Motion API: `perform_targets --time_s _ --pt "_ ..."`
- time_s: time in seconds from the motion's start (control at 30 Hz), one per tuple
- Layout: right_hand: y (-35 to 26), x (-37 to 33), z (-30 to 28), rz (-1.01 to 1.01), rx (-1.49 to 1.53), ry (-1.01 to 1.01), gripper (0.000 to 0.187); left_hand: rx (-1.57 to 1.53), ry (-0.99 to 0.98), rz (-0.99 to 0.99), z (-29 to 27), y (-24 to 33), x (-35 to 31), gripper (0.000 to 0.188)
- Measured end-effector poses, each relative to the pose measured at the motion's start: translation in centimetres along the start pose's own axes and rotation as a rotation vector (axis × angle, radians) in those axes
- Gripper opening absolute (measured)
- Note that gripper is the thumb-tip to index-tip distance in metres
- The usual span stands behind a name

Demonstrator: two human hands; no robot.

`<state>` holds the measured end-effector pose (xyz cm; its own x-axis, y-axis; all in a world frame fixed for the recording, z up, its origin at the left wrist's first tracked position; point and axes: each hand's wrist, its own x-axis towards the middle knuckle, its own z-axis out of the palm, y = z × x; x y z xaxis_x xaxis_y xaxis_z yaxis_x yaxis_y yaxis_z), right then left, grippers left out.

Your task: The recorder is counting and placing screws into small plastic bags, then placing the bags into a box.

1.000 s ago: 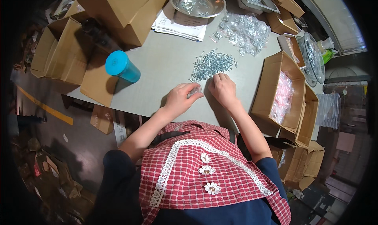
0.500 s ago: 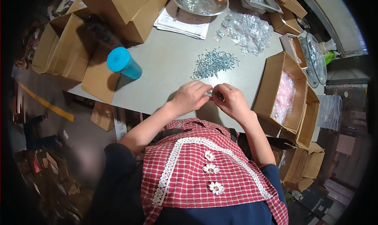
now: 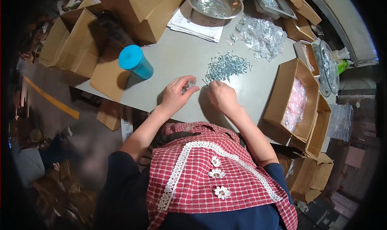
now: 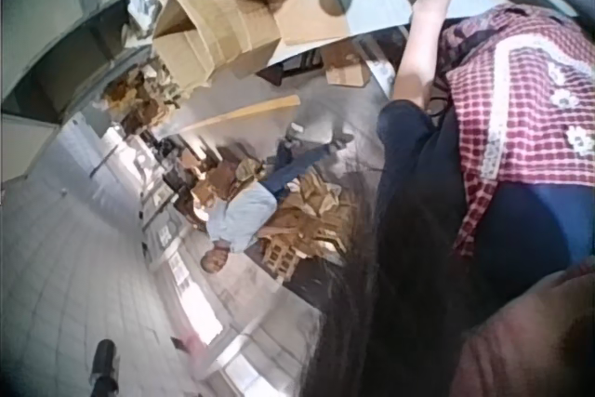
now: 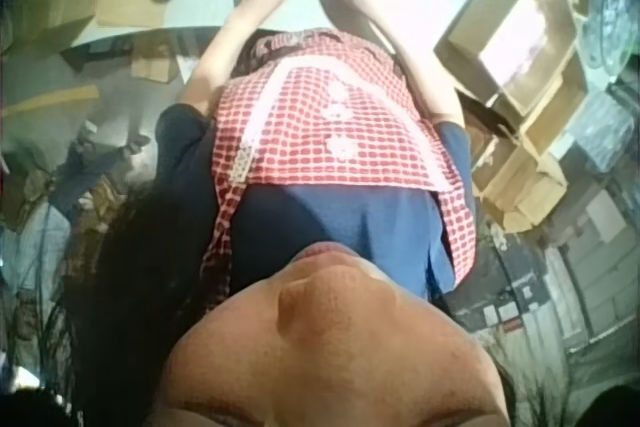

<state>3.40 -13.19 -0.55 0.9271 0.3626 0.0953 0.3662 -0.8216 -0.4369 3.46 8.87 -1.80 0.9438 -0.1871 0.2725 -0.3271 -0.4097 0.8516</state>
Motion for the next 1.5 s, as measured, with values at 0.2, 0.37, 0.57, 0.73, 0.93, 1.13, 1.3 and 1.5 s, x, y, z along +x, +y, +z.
perform_targets --time_s 0.2,0.37,0.57,0.73,0.93,1.13,1.3,1.5 --pt "0.4 -0.1 -2.2 0.106 -0.007 -0.122 0.013 0.12 -0.015 0.191 0.2 0.7 -0.2 0.032" --pt "-2.7 -1.1 -6.8 0.008 0.346 0.055 0.012 0.123 -0.066 0.266 1.2 1.9 -0.1 0.035" --pt "-2.8 -2.2 -7.5 -0.172 0.22 0.219 0.01 0.092 -0.101 0.41 3.3 3.5 1.2 0.039" --pt "-2.6 -3.0 -7.9 -0.083 0.299 0.28 0.012 0.06 -0.116 0.405 3.9 4.7 1.5 0.041" --pt "-2.6 -3.5 -7.5 -0.029 0.312 0.297 0.012 0.048 -0.053 0.402 4.1 4.7 1.8 0.036" --pt "-2.0 -2.9 -7.5 -0.135 0.151 0.365 0.012 0.045 -0.031 0.404 4.0 4.5 2.0 0.037" --pt "-0.7 -3.3 -6.6 0.103 0.627 0.114 0.016 0.007 -0.063 0.379 4.1 5.2 2.1 0.033" --pt "0.9 -4.6 -9.1 0.232 1.246 0.102 0.013 -0.261 -0.215 -0.066 3.6 5.0 1.5 0.031"
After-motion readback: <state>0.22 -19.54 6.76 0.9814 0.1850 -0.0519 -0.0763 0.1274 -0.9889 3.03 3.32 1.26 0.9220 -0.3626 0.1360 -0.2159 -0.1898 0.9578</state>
